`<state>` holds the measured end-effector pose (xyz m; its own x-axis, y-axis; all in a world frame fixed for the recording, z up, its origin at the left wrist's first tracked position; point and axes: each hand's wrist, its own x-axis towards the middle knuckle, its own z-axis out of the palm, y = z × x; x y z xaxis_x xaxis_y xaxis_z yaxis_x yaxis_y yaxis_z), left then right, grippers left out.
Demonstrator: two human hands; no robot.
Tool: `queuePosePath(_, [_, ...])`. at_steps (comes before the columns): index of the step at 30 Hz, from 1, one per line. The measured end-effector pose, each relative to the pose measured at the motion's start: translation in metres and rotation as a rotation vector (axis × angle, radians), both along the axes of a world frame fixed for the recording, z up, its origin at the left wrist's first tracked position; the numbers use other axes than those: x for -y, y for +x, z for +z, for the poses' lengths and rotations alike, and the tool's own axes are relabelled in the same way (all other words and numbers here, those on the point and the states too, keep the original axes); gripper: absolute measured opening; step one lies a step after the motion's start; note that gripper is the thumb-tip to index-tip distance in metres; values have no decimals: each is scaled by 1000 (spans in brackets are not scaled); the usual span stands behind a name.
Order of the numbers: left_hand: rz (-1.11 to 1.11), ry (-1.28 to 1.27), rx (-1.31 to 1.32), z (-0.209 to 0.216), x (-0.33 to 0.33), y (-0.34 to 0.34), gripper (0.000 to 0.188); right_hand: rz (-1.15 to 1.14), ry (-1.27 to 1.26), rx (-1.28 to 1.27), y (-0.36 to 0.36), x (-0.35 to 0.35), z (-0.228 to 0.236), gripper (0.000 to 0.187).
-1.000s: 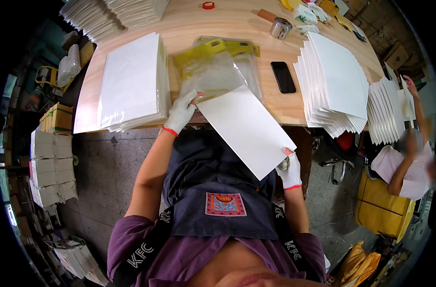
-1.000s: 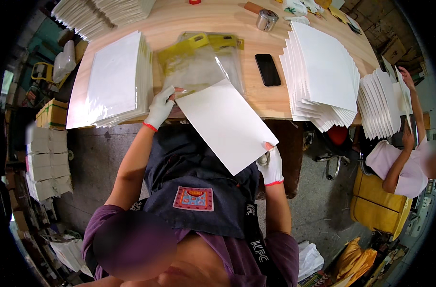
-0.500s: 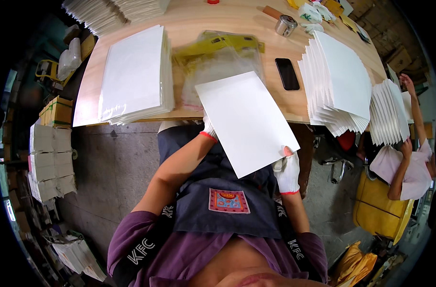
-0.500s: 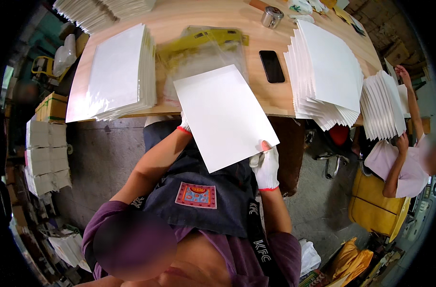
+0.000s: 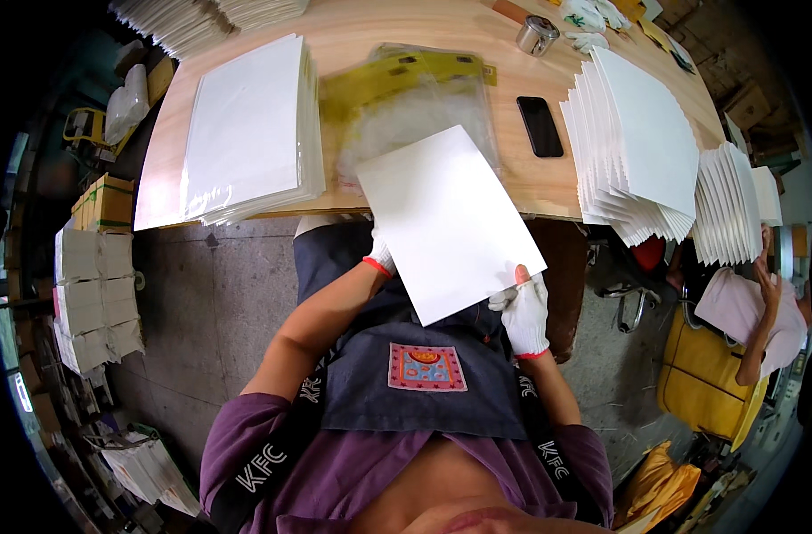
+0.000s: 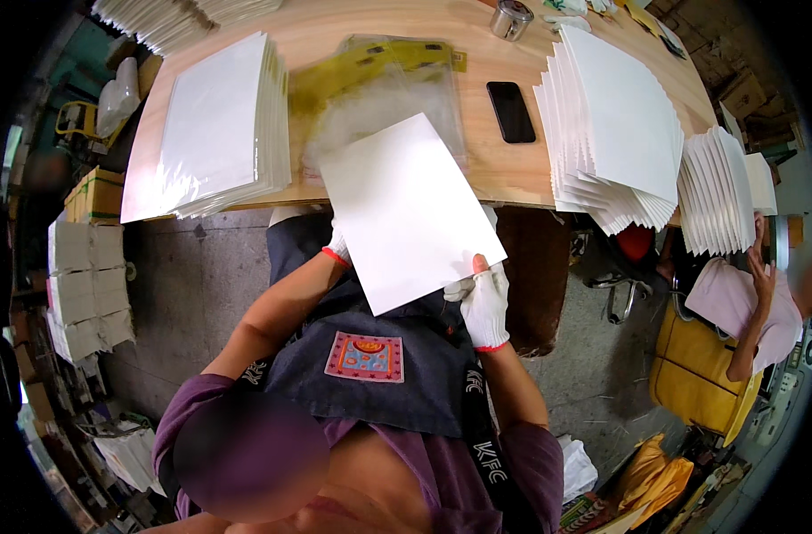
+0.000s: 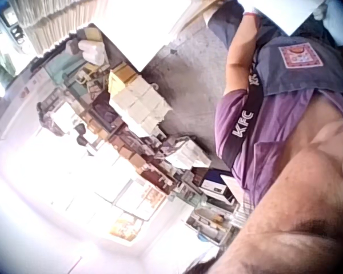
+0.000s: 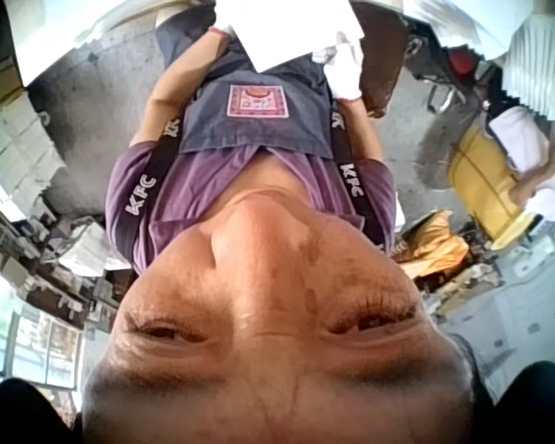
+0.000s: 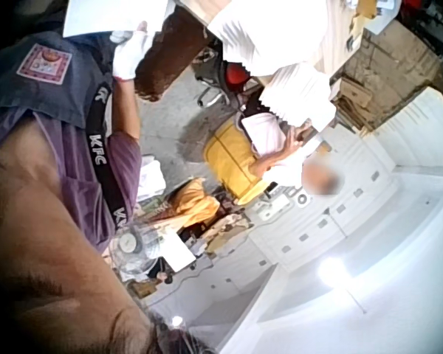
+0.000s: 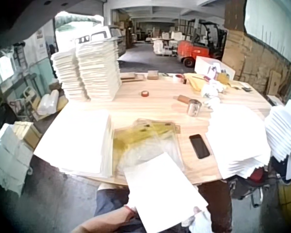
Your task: The person repeatedly picks up white sheets of paper from a stack on the table and inserts them into clear plastic sleeves. They then place the filled sleeves onto a growing pile on the table.
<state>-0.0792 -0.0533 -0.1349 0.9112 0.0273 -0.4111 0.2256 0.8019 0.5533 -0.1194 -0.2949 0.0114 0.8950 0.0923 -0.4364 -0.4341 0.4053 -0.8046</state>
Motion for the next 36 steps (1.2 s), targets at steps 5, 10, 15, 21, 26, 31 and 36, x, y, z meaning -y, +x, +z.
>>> queuePosePath(5, [-32, 140, 157, 1, 35, -32, 35, -1, 115, -95, 1, -9, -29, 33])
queuePosePath(10, [-222, 322, -176, 34, 45, -38, 19, -198, 714, -79, 41, -46, -87, 43])
queuePosePath(15, [-338, 21, -266, 27, 11, -50, 34, 256, 240, -28, 33, -56, -65, 41])
queuePosePath(21, [-144, 380, -144, 38, -31, -55, 29, 804, -792, 600, 56, -86, -33, 18])
queuePosePath(26, [-214, 460, -108, 37, -40, -53, 25, 1009, -1335, 1107, 66, -123, -65, 17])
queuePosePath(31, [-175, 509, -171, 40, -46, -51, 24, 1066, -1276, 1212, 70, -131, -63, 16])
queuePosePath(36, [-134, 512, -161, 60, -48, -55, 31, 221, 44, 156, 89, -23, -29, 14])
